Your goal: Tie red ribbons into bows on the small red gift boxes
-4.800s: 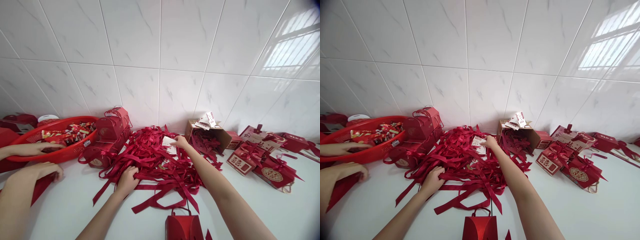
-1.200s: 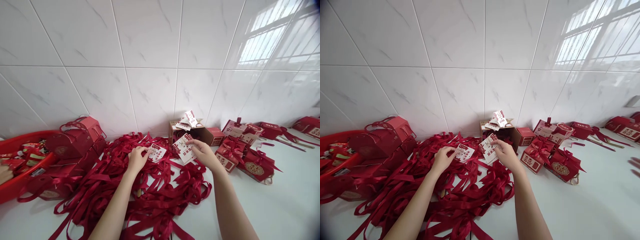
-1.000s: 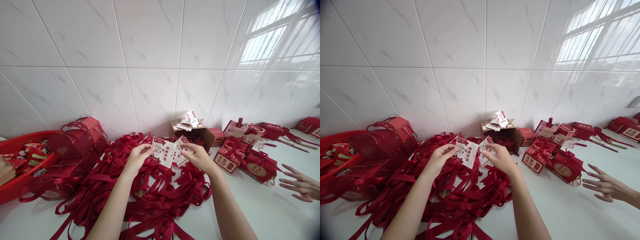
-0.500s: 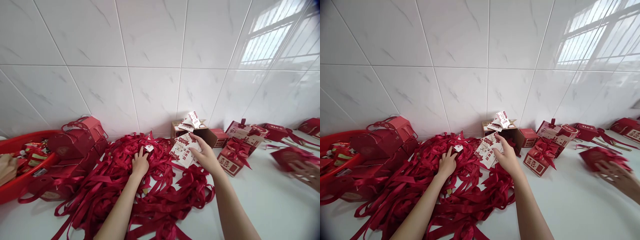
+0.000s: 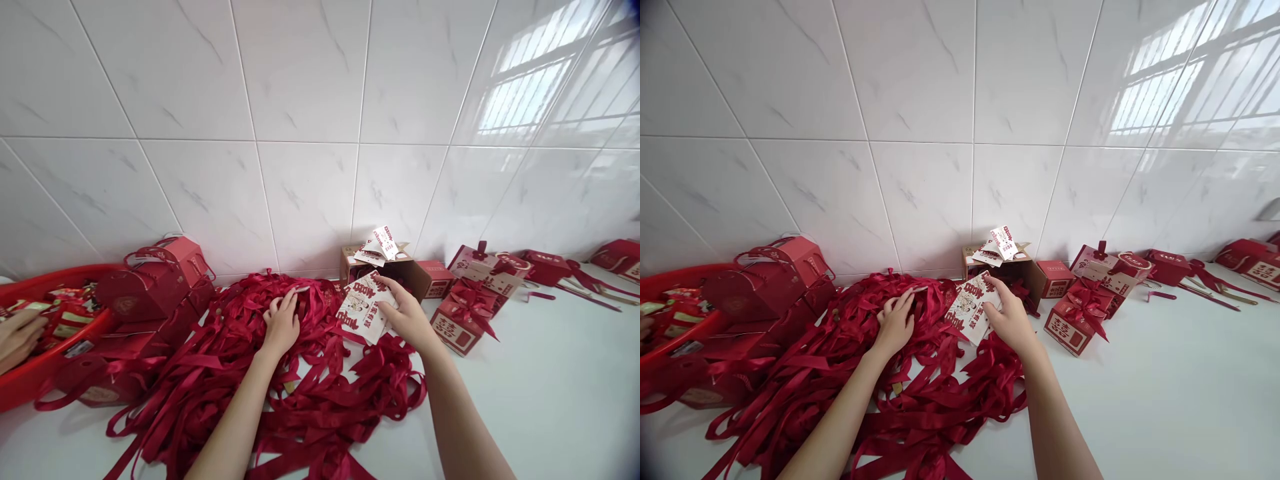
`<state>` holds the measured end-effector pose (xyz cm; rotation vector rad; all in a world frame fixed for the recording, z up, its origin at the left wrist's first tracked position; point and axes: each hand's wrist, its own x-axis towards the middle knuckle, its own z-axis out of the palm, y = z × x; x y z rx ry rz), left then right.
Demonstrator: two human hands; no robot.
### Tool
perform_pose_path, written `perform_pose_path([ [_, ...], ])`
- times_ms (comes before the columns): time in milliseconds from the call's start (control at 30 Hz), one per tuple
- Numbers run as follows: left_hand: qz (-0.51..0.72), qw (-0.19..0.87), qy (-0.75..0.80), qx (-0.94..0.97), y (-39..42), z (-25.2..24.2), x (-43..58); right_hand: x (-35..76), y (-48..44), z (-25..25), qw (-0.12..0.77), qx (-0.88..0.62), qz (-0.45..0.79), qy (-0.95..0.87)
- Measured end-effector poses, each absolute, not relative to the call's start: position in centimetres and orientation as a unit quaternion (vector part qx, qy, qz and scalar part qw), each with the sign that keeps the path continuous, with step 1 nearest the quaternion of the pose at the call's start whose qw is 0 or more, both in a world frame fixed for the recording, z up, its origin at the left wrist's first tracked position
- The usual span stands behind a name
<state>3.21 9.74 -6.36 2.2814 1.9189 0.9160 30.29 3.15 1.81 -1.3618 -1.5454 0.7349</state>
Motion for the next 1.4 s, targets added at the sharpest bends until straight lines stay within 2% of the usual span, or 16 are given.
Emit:
perform_pose_path([
  [300,0.569,-0.052,0.538,0.619,5.3,3.3,0.8,31.0,2.8,2.3,0.474,-0.573,0.294,-0.601],
  [500,0.541,-0.101,0.54,0.637,2.0,6.2,-1.6,31.4,1.6,3.1,0.476,-0.554,0.299,-0.614],
  [667,0.63,-0.005,0.464,0.623,0.8,6.8,-0.3,30.3,0.9,3.5,0.491,-0.517,0.362,-0.6],
  [733,0.623,0.035,0.386,0.679,0.5,6.6,1.1,29.2,0.6,3.7,0.491,-0.5,0.414,-0.581],
  [833,0.543,0.062,0.297,0.783,0.3,6.0,3.2,27.4,0.2,3.9,0.492,-0.479,0.475,-0.551],
  [1000,0.433,0.053,0.256,0.863,0.4,5.3,5.1,26.0,0.1,3.6,0.529,-0.45,0.471,-0.544],
  [1167,0.466,-0.023,0.289,0.836,0.7,5.4,4.9,25.9,0.3,3.1,0.521,-0.385,0.552,-0.525],
  [1267,0.483,-0.007,0.286,0.828,0.9,5.4,4.4,25.6,0.3,3.1,0.514,-0.344,0.611,-0.495],
  [1400,0.483,-0.012,0.291,0.826,1.1,5.7,3.4,26.2,0.5,3.3,0.551,-0.341,0.611,-0.455],
])
